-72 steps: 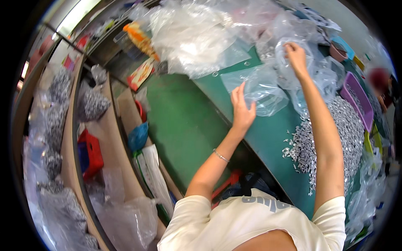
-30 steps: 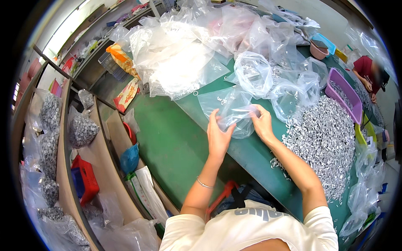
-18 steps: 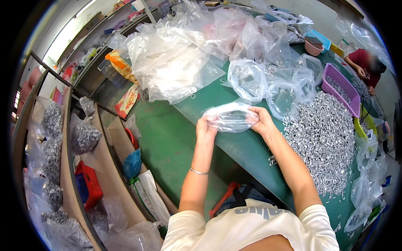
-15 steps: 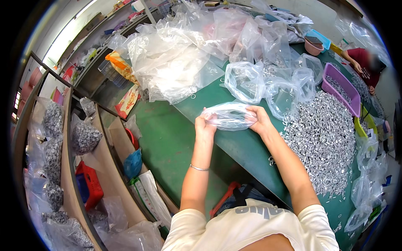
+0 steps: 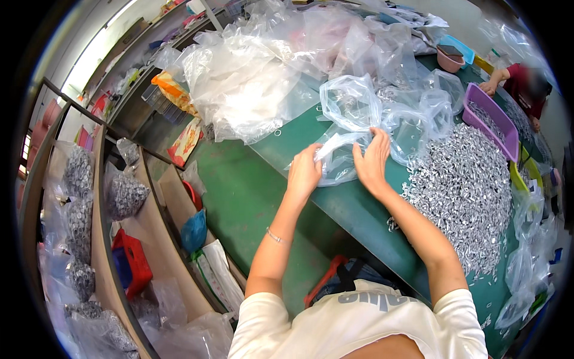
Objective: The person sorts a large pile of small silver metal fasteners on a green table, picking them up by hand and placing them into clear plastic bags. The person repeatedly scoops and separates the hardware, occasionally adjusting the bags and the pile.
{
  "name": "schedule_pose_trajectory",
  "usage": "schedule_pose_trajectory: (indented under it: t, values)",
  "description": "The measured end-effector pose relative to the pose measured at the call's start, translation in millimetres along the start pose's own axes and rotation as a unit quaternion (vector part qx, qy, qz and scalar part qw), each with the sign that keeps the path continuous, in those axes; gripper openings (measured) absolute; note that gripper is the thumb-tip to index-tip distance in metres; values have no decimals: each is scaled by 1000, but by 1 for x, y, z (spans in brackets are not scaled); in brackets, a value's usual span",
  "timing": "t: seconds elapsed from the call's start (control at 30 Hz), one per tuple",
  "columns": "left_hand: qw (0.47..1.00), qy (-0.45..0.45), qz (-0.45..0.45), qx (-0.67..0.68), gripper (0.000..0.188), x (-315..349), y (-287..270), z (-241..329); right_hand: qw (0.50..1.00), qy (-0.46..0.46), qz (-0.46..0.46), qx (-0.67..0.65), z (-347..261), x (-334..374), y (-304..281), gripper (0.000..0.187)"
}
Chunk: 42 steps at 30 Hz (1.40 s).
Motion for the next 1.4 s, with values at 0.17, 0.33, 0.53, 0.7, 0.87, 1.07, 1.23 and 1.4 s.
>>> schedule_pose_trajectory:
  t: [0.17, 0.33, 0.53, 0.7, 0.87, 1.07, 1.23, 1.4]
  values:
    - [988, 64, 117, 80, 29, -16, 12, -18, 966, -193, -169, 10, -10, 30, -13, 63]
    - [941, -28, 222, 253, 42, -32, 21, -54, 905, -289, -265, 165, -9, 38, -2, 49]
    - [986, 79, 114, -95, 80, -16, 21, 18, 876, -259, -265, 308, 5, 28, 10, 33]
    - [968, 6, 53, -246, 71, -30, 39, -11, 852, -306, -275, 323, -13, 43, 11, 30]
    - [971, -9, 116, -211, 65, -44, 49, -30, 850, -316, -259, 332, -12, 40, 8, 32]
    - [969, 67, 153, -180, 77, -16, 41, 25, 907, -297, -245, 170, -10, 47, -41, 46]
    - [960, 190, 202, -28, 53, 27, 55, 64, 941, -183, -221, 182, 26, 52, -125, 55]
    - [957, 224, -30, 181, 42, 75, 106, 109, 923, -78, -187, 326, 84, 58, -206, 53]
Point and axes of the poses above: each hand's wrist, its own x-axis away from the middle knuckle, its own y-axis out of the palm, z = x × y, the point moved 1 cm from there along -x, towards the middle knuckle, and after that the axes turned 14 degrees about y, right-handed, at the moved point
